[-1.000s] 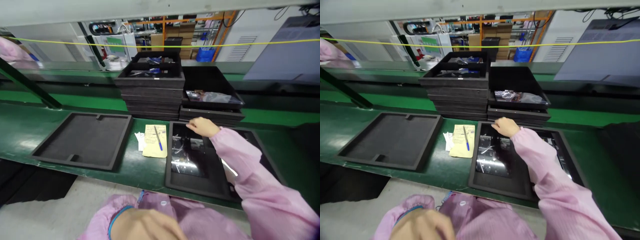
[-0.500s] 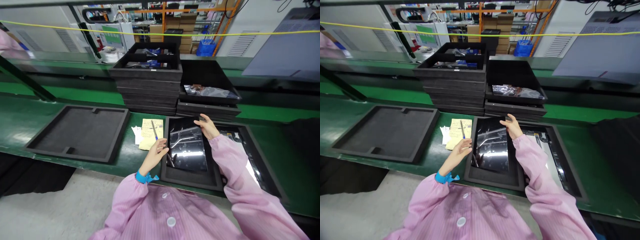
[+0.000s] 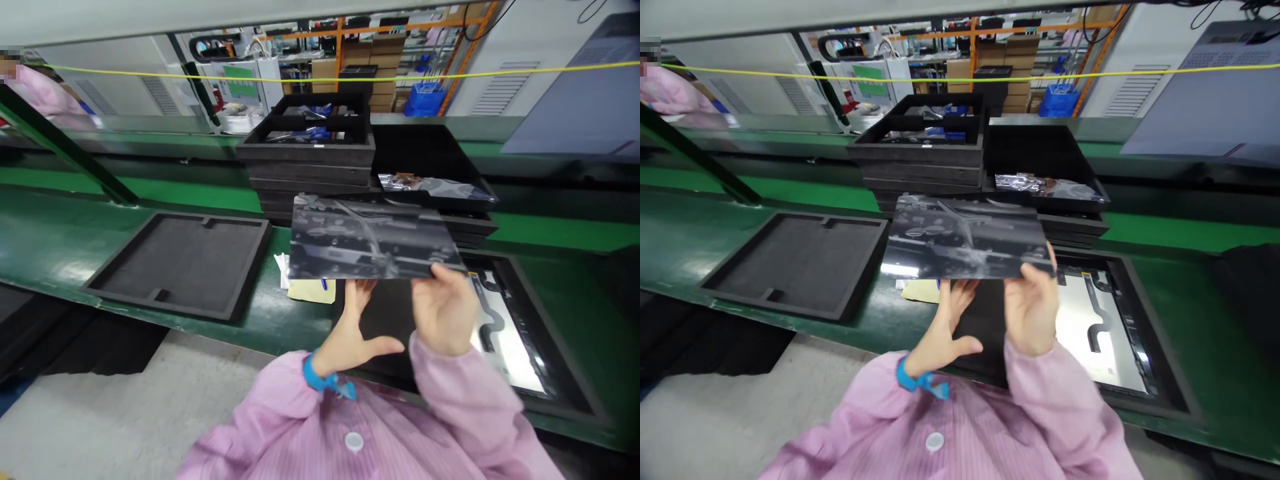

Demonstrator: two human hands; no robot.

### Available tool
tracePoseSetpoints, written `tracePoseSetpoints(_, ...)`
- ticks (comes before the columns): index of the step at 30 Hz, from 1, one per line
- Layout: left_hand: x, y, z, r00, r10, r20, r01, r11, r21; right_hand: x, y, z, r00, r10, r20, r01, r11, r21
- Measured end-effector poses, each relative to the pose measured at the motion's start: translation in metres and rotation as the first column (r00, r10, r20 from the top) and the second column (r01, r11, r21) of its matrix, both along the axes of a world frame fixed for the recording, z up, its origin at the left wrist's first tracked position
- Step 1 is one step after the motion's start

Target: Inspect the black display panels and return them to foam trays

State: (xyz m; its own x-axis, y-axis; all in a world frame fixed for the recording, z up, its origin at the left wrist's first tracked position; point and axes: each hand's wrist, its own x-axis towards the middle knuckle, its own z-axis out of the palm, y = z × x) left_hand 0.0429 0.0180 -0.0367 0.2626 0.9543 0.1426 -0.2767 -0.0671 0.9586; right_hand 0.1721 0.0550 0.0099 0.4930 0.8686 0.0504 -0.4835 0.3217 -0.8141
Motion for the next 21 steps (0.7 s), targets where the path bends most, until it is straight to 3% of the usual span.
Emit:
tracePoseSetpoints(2, 0.021, 0.005, -0.001, 0.913, 0.328, 0.244, -0.319, 0.945, -0.075, -0.03, -0.028, -0.017, 0.999, 0.0, 0.041, -0.001, 1.0, 0.021)
tracePoseSetpoints(3, 0.023, 0.007, 0.002, 0.845, 0.447, 0.292, -0.427, 0.894, -0.132, -0.038, -0.038, -0.025, 0.988, -0.015, 0.152, 0.006, 0.998, 0.056)
tracePoseSetpoints(4, 0.02, 0.009, 0.006, 0.796, 0.523, 0.305, -0.49, 0.853, -0.183, -0.039, -0.043, -0.032, 0.962, -0.064, 0.266, 0.036, 0.993, 0.111)
tracePoseSetpoints(6, 0.001, 0.013, 0.015, 0.767, 0.566, 0.303, -0.513, 0.824, -0.241, -0.024, -0.039, -0.036, 0.869, -0.239, 0.433, 0.137, 0.957, 0.254)
tracePoseSetpoints(8, -0.026, 0.013, 0.022, 0.81, 0.514, 0.284, -0.464, 0.856, -0.228, 0.004, -0.019, -0.027, 0.789, -0.375, 0.487, 0.227, 0.914, 0.335)
tracePoseSetpoints(9, -0.037, 0.012, 0.024, 0.852, 0.458, 0.252, -0.421, 0.887, -0.19, 0.019, -0.005, -0.018, 0.76, -0.359, 0.541, 0.212, 0.925, 0.315)
tracePoseSetpoints(12, -0.052, 0.003, 0.025, 0.961, 0.236, 0.142, -0.224, 0.97, -0.096, 0.044, 0.035, 0.017, 0.661, -0.046, 0.749, -0.06, 0.992, 0.114)
tracePoseSetpoints(14, -0.05, -0.004, 0.027, 0.988, 0.102, 0.113, -0.094, 0.993, -0.074, 0.045, 0.053, 0.037, 0.575, 0.05, 0.817, -0.123, 0.992, 0.026)
tracePoseSetpoints(17, -0.042, -0.007, 0.037, 0.994, 0.011, 0.108, -0.009, 1.0, -0.019, 0.033, 0.063, 0.052, 0.463, -0.083, 0.883, 0.026, 0.996, 0.08)
tracePoseSetpoints(19, -0.042, -0.005, 0.048, 0.997, -0.008, 0.083, 0.006, 0.999, 0.033, 0.026, 0.059, 0.053, 0.353, -0.233, 0.906, 0.129, 0.971, 0.199)
tracePoseSetpoints(20, -0.043, -0.003, 0.053, 0.998, -0.009, 0.069, 0.006, 0.999, 0.045, 0.023, 0.054, 0.053, 0.329, -0.282, 0.901, 0.138, 0.959, 0.249)
tracePoseSetpoints(21, -0.045, -0.001, 0.059, 0.998, -0.006, 0.062, 0.004, 0.999, 0.042, 0.022, 0.049, 0.053, 0.354, -0.298, 0.887, 0.114, 0.955, 0.275)
